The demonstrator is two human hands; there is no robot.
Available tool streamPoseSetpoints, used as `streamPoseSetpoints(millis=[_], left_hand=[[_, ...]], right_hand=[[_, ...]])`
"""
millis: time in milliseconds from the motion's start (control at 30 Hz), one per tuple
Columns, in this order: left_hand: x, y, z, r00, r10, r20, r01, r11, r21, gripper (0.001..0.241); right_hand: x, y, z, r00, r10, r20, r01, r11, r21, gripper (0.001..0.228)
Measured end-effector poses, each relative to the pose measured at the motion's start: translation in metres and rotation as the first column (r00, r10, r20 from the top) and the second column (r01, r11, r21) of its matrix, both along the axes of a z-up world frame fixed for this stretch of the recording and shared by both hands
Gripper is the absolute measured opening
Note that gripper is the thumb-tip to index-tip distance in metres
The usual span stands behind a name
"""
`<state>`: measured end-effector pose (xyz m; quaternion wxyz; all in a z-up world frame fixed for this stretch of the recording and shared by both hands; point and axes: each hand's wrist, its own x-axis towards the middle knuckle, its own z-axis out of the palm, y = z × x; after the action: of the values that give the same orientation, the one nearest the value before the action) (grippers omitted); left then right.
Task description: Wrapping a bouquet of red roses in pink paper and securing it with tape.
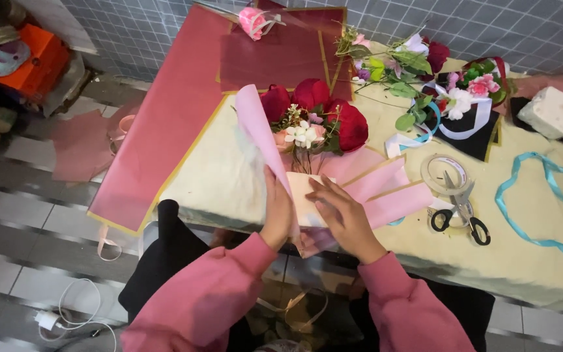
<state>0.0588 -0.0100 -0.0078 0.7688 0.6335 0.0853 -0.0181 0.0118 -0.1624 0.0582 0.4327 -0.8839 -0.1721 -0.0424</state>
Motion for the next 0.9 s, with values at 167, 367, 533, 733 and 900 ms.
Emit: streamPoseSetpoints(millis=[167,367,533,733,900], left_hand=[[0.005,-0.007,-0.004,0.998,-0.056,-0.015,0.057,0.994,0.092,0.068],[0.003,-0.005,0.011,0.998,-0.016,-0.054,0.013,0.998,-0.06,0.076],[0.028,0.014,0.031,0.993,0.032,-0.111,-0.049,0.986,-0.159,0.07],[0.123,0.063,0.001,0.999,-0.002,-0.054,-0.002,0.998,-0.064,0.055],[0.17,0.096,-0.037,0.999,-0.008,-0.036,0.009,1.0,0.03,0.045]], right_hand=[[-0.003,0.006,0.006,0.989,-0.025,-0.147,0.045,0.99,0.134,0.027],[-0.008,0.029,0.015,0.982,-0.058,-0.18,0.053,0.998,-0.032,0.029],[-0.005,0.036,0.012,0.985,-0.061,-0.163,0.046,0.994,-0.096,0.022],[-0.004,0.037,0.014,0.988,-0.082,-0.132,0.055,0.98,-0.191,0.017],[-0.004,0.038,0.006,0.993,-0.079,-0.086,0.048,0.95,-0.309,0.016]])
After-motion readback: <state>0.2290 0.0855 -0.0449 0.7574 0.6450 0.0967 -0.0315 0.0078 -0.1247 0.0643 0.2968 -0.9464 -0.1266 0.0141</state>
